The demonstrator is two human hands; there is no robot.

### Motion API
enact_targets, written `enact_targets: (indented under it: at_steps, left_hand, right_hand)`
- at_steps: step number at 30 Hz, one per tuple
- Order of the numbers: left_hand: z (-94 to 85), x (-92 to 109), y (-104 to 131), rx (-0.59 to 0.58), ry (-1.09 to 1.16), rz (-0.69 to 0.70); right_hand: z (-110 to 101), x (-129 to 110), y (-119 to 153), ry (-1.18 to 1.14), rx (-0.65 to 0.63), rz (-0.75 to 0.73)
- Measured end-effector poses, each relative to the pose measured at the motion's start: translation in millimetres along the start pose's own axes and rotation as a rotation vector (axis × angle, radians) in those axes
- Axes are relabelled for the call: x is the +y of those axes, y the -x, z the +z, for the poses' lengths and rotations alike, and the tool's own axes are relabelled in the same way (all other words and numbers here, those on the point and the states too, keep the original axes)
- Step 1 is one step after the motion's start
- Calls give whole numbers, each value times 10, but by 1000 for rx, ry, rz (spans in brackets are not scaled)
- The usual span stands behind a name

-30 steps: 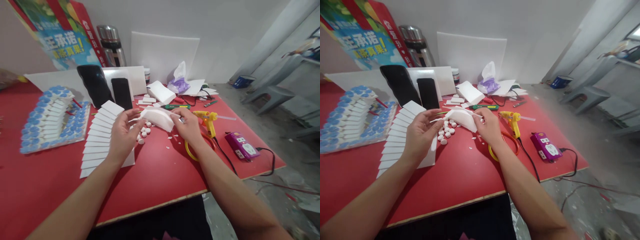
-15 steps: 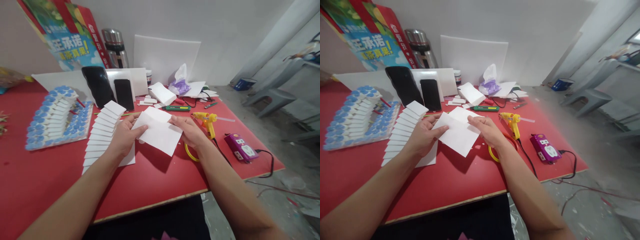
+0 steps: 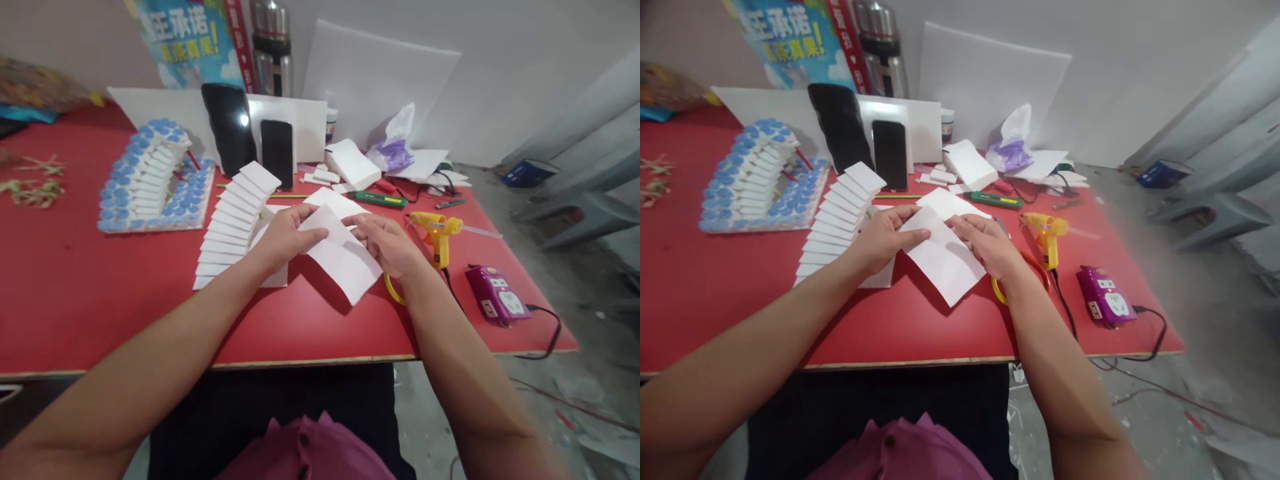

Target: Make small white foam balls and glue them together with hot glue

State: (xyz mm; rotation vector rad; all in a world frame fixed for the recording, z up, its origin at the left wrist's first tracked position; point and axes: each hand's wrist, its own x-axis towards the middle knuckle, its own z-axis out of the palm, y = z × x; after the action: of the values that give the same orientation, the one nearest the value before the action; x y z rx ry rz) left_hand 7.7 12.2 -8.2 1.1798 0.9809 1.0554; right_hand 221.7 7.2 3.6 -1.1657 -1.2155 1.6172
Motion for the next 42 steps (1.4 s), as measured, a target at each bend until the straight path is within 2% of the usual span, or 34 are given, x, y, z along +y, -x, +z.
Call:
enact_targets:
  at_steps: [10, 19, 28, 33, 35, 38, 42]
  left_hand:
    - [61, 6, 68, -28, -1, 33]
    - [20, -67, 36, -73, -9, 95]
    - [49, -11, 52, -61, -20, 112]
    - [46, 56, 44, 7, -84, 100]
    - [34, 51, 24, 28, -52, 83]
    - [26, 41, 3, -10, -57, 45]
    - [50, 67, 9, 47, -100, 46]
  right_hand:
    - [30, 36, 28, 48, -31, -4]
    - [6, 67, 59, 65, -62, 5]
    - [35, 58, 50, 44, -49, 8]
    - [77, 64, -2, 72, -69, -33]
    - [58, 78, -51, 57, -69, -53]
    - [7, 91, -108, 73, -44, -73]
    - [-34, 94, -125, 38, -53, -96]
